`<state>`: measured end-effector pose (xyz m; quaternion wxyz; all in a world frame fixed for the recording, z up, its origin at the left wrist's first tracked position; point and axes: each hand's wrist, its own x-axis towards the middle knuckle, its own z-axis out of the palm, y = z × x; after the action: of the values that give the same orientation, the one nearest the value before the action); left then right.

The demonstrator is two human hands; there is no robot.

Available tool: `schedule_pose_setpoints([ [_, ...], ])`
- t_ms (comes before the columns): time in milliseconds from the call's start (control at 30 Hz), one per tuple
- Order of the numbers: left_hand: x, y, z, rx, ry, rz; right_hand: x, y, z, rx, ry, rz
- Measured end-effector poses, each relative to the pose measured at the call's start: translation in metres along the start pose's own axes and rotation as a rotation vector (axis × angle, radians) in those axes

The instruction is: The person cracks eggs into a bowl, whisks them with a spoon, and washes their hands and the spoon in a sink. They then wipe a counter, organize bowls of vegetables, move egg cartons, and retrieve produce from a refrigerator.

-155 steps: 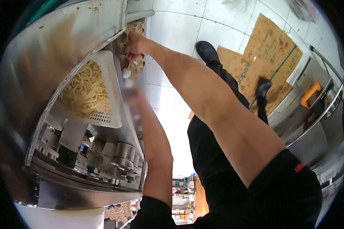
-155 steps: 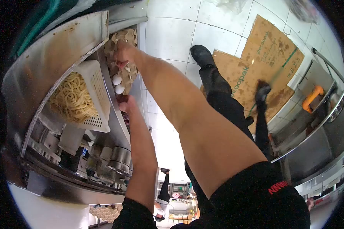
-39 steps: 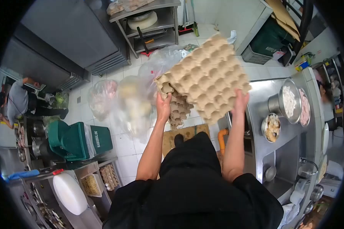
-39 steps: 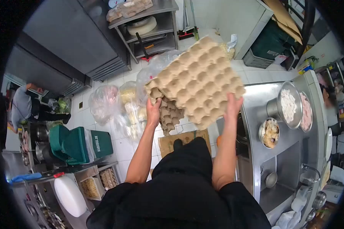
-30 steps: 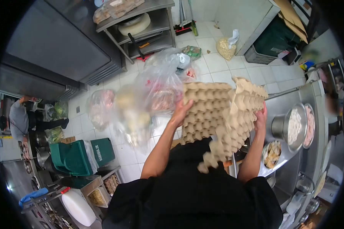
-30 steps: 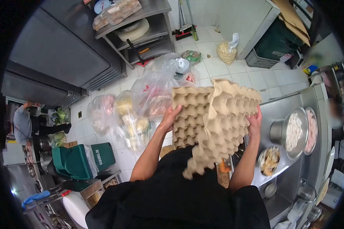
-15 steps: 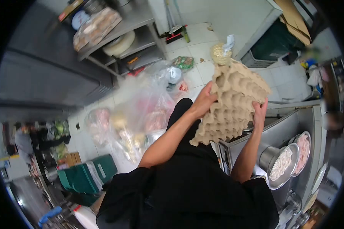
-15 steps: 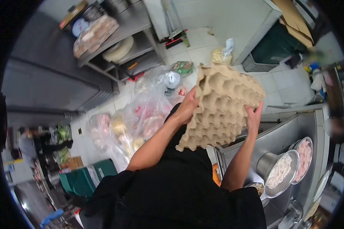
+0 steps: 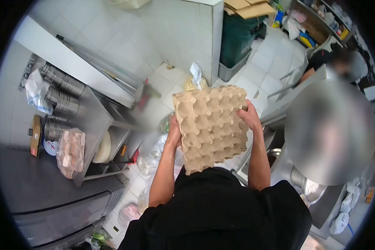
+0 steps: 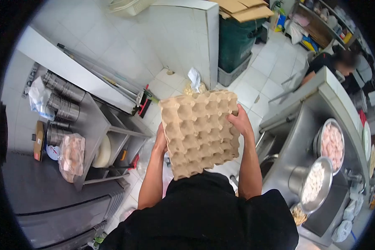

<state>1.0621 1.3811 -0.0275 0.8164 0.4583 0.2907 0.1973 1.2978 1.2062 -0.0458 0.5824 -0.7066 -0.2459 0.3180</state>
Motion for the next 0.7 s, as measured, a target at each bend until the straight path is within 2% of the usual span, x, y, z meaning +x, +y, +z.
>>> schedule_pose_setpoints([
  [100,0.036,0.025,-0.036,-0.166,0.036,0.038,0.056,-0.018,0.036,0.047,-0.071,-0.050],
  [200,0.068,0.047,-0.056,-0.230,0.058,0.054,0.117,-0.014,0.069,-0.020,0.006,-0.153],
  [233,0.080,0.050,-0.072,-0.265,-0.016,-0.008,0.130,-0.017,0.081,0.015,0.026,-0.118],
  [267,0.086,0.047,-0.083,-0.268,-0.015,-0.008,0.143,-0.019,0.091,0.054,0.047,-0.080],
  [333,0.097,0.057,-0.095,-0.116,0.029,0.143,0.176,-0.004,0.110,0.048,0.046,-0.136],
  [400,0.098,0.063,-0.113,-0.146,0.059,0.155,0.189,-0.001,0.134,-0.032,0.060,-0.217],
  [500,0.110,0.078,-0.142,-0.223,0.130,0.159,0.209,-0.028,0.159,-0.107,-0.014,-0.120],
  [567,0.118,0.094,-0.157,-0.285,-0.066,0.309,0.247,-0.041,0.163,-0.089,-0.078,-0.153],
  [600,0.126,0.109,-0.150,-0.282,-0.054,0.324,0.274,-0.053,0.166,-0.070,-0.138,-0.187],
  [667,0.137,0.157,-0.117,-0.009,-0.047,0.558,0.306,-0.141,0.154,-0.061,-0.143,-0.301],
  [700,0.138,0.175,-0.104,0.031,-0.024,0.594,0.334,-0.176,0.145,-0.210,0.042,-0.727],
])
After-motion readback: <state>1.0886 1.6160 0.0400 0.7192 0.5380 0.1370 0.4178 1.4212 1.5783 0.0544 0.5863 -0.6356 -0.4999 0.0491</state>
